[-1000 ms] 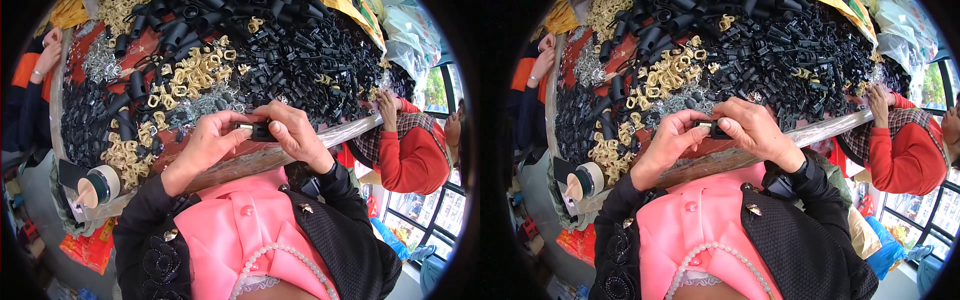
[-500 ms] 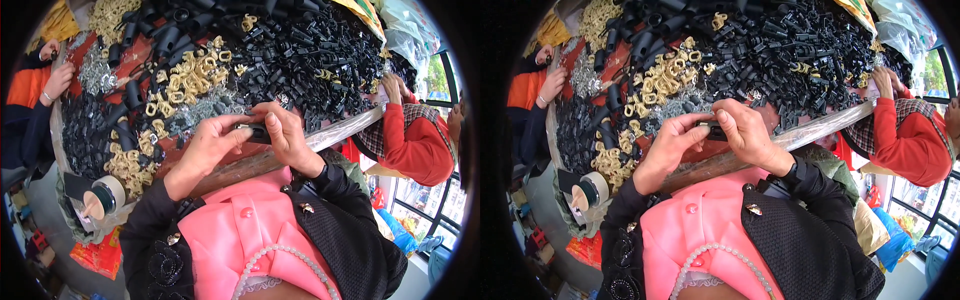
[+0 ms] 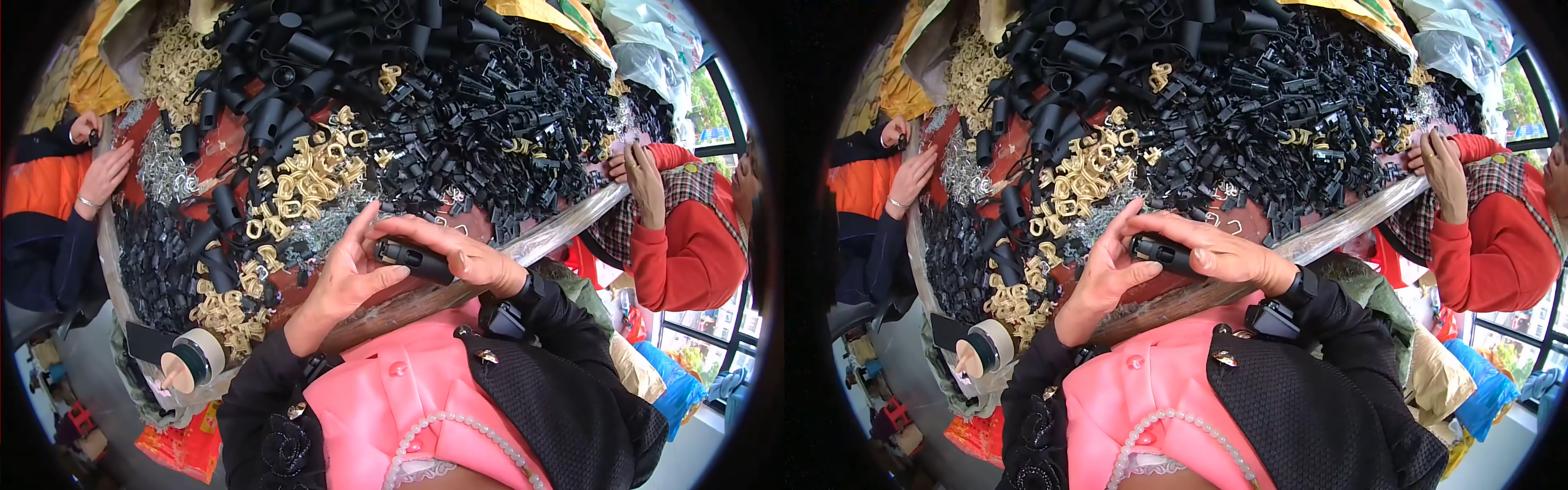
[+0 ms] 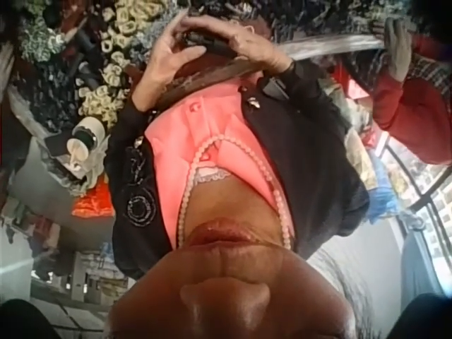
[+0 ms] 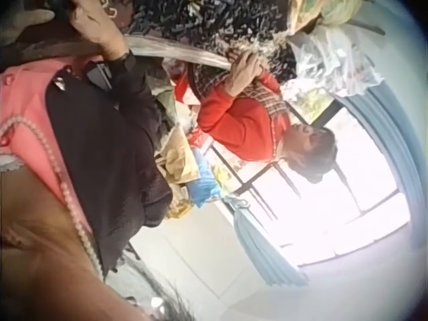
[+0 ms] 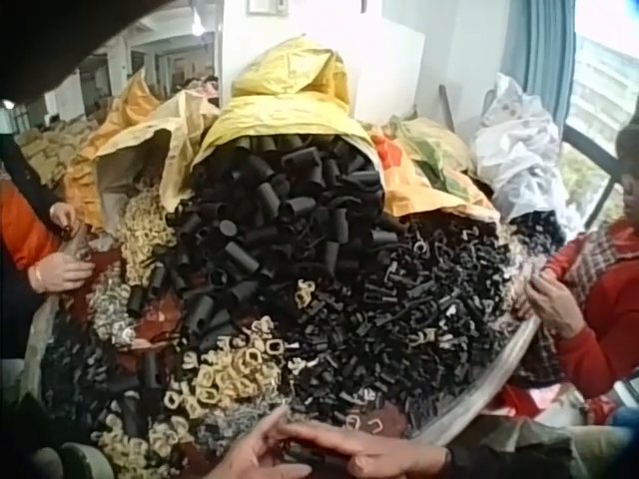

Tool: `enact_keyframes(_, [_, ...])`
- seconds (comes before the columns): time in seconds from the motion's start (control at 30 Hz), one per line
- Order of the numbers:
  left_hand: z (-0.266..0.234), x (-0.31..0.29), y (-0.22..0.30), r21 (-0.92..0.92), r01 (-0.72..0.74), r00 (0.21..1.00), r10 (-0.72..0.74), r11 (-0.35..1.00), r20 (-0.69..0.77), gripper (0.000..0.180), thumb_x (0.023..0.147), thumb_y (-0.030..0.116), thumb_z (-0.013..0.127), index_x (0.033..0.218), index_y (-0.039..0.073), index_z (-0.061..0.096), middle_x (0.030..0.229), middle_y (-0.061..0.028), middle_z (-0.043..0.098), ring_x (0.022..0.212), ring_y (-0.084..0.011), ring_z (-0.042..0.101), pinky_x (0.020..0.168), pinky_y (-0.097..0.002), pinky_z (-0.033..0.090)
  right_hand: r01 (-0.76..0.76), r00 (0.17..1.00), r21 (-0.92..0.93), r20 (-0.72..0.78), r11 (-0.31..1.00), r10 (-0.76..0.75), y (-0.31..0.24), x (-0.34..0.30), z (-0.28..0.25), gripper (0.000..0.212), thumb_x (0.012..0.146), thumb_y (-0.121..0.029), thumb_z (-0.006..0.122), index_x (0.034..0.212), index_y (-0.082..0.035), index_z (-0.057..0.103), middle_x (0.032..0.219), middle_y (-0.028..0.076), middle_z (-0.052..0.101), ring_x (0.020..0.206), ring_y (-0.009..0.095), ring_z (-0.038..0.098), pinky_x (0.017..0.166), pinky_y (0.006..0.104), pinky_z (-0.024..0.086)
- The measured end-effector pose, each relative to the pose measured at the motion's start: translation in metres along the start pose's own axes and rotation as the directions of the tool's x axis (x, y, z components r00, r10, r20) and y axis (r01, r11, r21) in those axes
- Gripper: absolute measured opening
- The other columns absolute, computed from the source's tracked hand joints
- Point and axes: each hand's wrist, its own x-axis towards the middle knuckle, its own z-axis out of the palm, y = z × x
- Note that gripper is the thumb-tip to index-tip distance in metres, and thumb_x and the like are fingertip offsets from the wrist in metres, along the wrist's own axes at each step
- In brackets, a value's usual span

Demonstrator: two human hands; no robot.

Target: Manually assembling small black plastic components with gold metal rings/inserts at a workbench.

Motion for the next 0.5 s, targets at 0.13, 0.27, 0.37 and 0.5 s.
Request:
enact_keyframes(0.13, [-0.001, -0.001, -0.002, -0.082, 0.05, 0.998, -0.052, 0.995, -0.027, 0.084, 0.069, 0.001, 0.065, 0.131, -0.002, 0.008, 0.119, -0.0136, 0.04, 0.108, -0.0178, 0.042, 0.091, -0.0301, 0.035, -0.027, 0.999, -0.027, 0.021, 0.999, 0.028, 0.008, 0.004, 0.001, 0.099, 0.066, -0.076, 0.033, 0.125, 0.004, 0.029, 0.122, 0.015, 0.036, 0.112, 0.025, 0.038, 0.096, 0.0355, 0.024])
enact_keyframes(0.27, [0.002, 0.001, -0.002, -0.215, 0.087, 0.993, -0.103, 0.973, -0.062, 0.078, 0.068, 0.0, 0.066, 0.129, -0.002, 0.017, 0.118, -0.0116, 0.042, 0.105, -0.0166, 0.044, 0.091, -0.0293, 0.035, 0.067, 0.997, -0.162, -0.014, 0.985, -0.07, 0.014, 0.003, 0.001, 0.086, 0.075, -0.066, 0.032, 0.123, 0.005, 0.032, 0.12, 0.019, 0.039, 0.111, 0.029, 0.039, 0.092, 0.0377, 0.03])
enact_keyframes(0.37, [0.001, 0.001, -0.003, -0.257, 0.103, 0.993, -0.113, 0.961, -0.024, 0.071, 0.068, 0.0, 0.065, 0.127, -0.001, 0.024, 0.116, -0.01, 0.044, 0.103, -0.0155, 0.045, 0.09, -0.0285, 0.036, 0.093, 0.988, -0.133, -0.111, 0.987, -0.108, 0.013, 0.002, 0.007, 0.084, 0.076, -0.065, 0.032, 0.121, 0.005, 0.034, 0.117, 0.019, 0.042, 0.109, 0.029, 0.042, 0.091, 0.0373, 0.031])
enact_keyframes(0.5, [0.005, -0.001, -0.003, -0.329, 0.117, 0.992, -0.128, 0.937, -0.012, 0.061, 0.069, -0.001, 0.064, 0.122, 0.0, 0.033, 0.112, -0.0078, 0.047, 0.099, -0.014, 0.048, 0.088, -0.0278, 0.038, 0.113, 0.973, -0.103, -0.188, 0.988, -0.131, 0.012, -0.001, 0.013, 0.081, 0.078, -0.063, 0.03, 0.121, 0.005, 0.035, 0.115, 0.018, 0.044, 0.108, 0.027, 0.042, 0.091, 0.0356, 0.031])
